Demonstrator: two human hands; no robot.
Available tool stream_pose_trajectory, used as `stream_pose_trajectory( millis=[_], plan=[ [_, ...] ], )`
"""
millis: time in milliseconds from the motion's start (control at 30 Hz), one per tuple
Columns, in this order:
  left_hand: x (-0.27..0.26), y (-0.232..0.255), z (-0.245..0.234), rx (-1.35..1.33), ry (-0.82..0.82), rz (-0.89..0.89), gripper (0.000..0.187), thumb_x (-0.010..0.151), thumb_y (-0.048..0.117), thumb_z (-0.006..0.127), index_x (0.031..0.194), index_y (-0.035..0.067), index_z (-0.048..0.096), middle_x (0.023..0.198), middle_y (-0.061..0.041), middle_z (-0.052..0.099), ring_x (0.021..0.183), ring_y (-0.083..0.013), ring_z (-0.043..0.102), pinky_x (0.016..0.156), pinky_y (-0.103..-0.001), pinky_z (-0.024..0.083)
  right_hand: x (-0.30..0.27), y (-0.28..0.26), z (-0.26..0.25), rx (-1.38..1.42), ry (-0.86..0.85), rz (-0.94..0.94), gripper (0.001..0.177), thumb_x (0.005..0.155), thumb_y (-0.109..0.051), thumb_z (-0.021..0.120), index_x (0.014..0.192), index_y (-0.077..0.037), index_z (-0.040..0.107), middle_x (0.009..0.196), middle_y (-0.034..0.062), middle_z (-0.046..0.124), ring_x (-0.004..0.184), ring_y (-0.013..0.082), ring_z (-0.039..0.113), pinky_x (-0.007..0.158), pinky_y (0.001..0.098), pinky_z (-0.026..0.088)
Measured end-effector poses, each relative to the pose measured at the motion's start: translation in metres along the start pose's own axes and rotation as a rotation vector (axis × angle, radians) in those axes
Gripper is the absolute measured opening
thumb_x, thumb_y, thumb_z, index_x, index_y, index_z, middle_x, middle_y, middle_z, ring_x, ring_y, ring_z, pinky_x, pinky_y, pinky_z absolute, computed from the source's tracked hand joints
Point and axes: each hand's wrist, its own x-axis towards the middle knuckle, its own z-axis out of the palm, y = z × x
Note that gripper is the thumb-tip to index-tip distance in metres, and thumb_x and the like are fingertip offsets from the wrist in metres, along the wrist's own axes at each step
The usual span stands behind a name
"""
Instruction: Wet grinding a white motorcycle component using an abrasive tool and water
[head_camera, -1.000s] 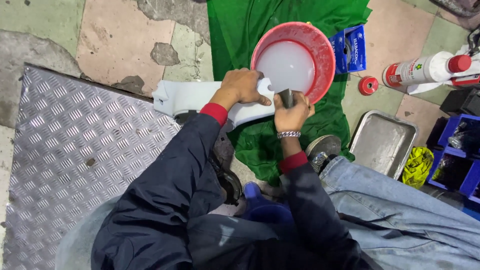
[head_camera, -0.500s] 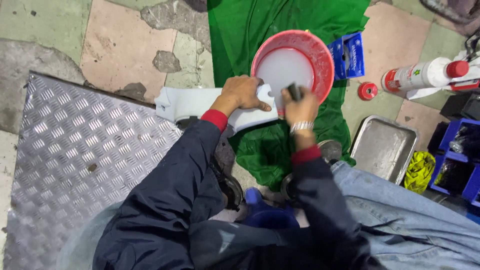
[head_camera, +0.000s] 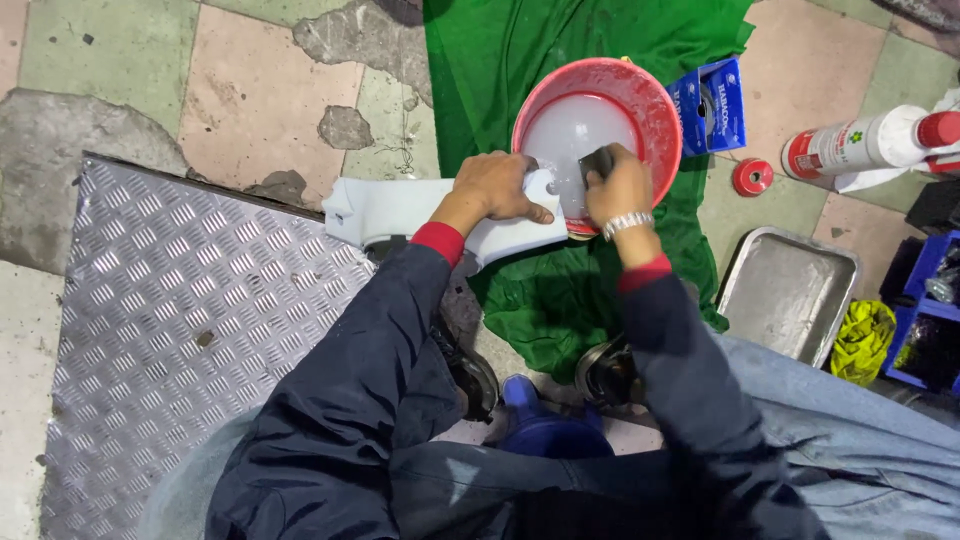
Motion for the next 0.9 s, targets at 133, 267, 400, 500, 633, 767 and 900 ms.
stream_pose_trajectory(
  millis=[133, 267, 400, 500, 633, 767, 900],
  plan=[
    [-0.005, 0.001, -0.005, -0.012, -0.006, -0.003, 0.084, 0.07, 0.063, 0.087, 0.138, 0.02, 0.064, 0.121, -0.021, 0.069, 0.116, -0.0422, 0.067, 0.1, -0.051, 0.05, -0.051, -0.01, -0.006, 0.333, 0.014, 0.107, 0.055, 0.09, -0.023, 0.078, 0.132, 0.008, 0.061, 0.123, 0.0352, 0.065, 0.121, 0.0523, 0.058, 0.102, 0.0598, 0.048],
    [-0.004, 0.0, -0.005, 0.013, 0.002, 0.002, 0.083, 0.071, 0.065, 0.085, 0.138, 0.022, 0.064, 0.121, -0.021, 0.069, 0.116, -0.0417, 0.067, 0.1, -0.05, 0.05, -0.075, -0.019, 0.012, 0.294, 0.158, 0.201, 0.046, 0.084, -0.03, 0.085, 0.119, -0.003, 0.071, 0.106, 0.0232, 0.073, 0.11, 0.0435, 0.067, 0.096, 0.0534, 0.053],
    [-0.004, -0.001, 0.0, 0.022, 0.008, -0.004, 0.083, 0.071, 0.066, 0.085, 0.138, 0.022, 0.064, 0.121, -0.021, 0.069, 0.116, -0.0418, 0.067, 0.099, -0.05, 0.05, -0.082, -0.003, 0.04, 0.234, 0.324, 0.129, 0.029, 0.08, -0.031, 0.087, 0.102, -0.015, 0.077, 0.094, 0.0135, 0.071, 0.096, 0.0425, 0.068, 0.097, 0.048, 0.048],
    [-0.001, -0.003, 0.001, 0.022, 0.008, 0.001, 0.085, 0.069, 0.068, 0.085, 0.138, 0.022, 0.064, 0.121, -0.021, 0.069, 0.115, -0.0421, 0.067, 0.098, -0.051, 0.051, -0.091, 0.001, 0.047, 0.253, 0.41, 0.016, 0.024, 0.08, -0.029, 0.088, 0.096, -0.018, 0.073, 0.084, 0.0027, 0.069, 0.093, 0.0273, 0.065, 0.107, 0.0347, 0.033],
    [-0.002, -0.002, -0.004, 0.036, 0.003, 0.002, 0.084, 0.072, 0.068, 0.083, 0.139, 0.022, 0.063, 0.122, -0.021, 0.068, 0.117, -0.0417, 0.066, 0.099, -0.051, 0.051, -0.078, -0.005, 0.051, 0.304, 0.445, -0.073, 0.022, 0.081, -0.026, 0.089, 0.094, -0.021, 0.072, 0.086, -0.0025, 0.072, 0.094, 0.0195, 0.064, 0.109, 0.0339, 0.027],
    [-0.003, 0.0, -0.003, 0.026, -0.008, 0.005, 0.085, 0.07, 0.067, 0.084, 0.139, 0.021, 0.063, 0.122, -0.021, 0.069, 0.116, -0.0425, 0.067, 0.099, -0.052, 0.051, -0.086, -0.005, 0.047, 0.332, 0.479, -0.125, 0.023, 0.082, -0.027, 0.089, 0.097, -0.02, 0.073, 0.086, -0.0017, 0.072, 0.09, 0.0177, 0.064, 0.108, 0.0354, 0.027],
    [-0.003, 0.0, -0.001, 0.038, -0.015, 0.008, 0.086, 0.072, 0.066, 0.084, 0.141, 0.02, 0.062, 0.123, -0.022, 0.068, 0.118, -0.0426, 0.066, 0.101, -0.053, 0.05, -0.072, -0.001, 0.061, 0.319, 0.514, -0.161, 0.031, 0.078, -0.024, 0.092, 0.098, -0.011, 0.072, 0.093, 0.0075, 0.073, 0.095, 0.0293, 0.065, 0.11, 0.0461, 0.025]
  ],
)
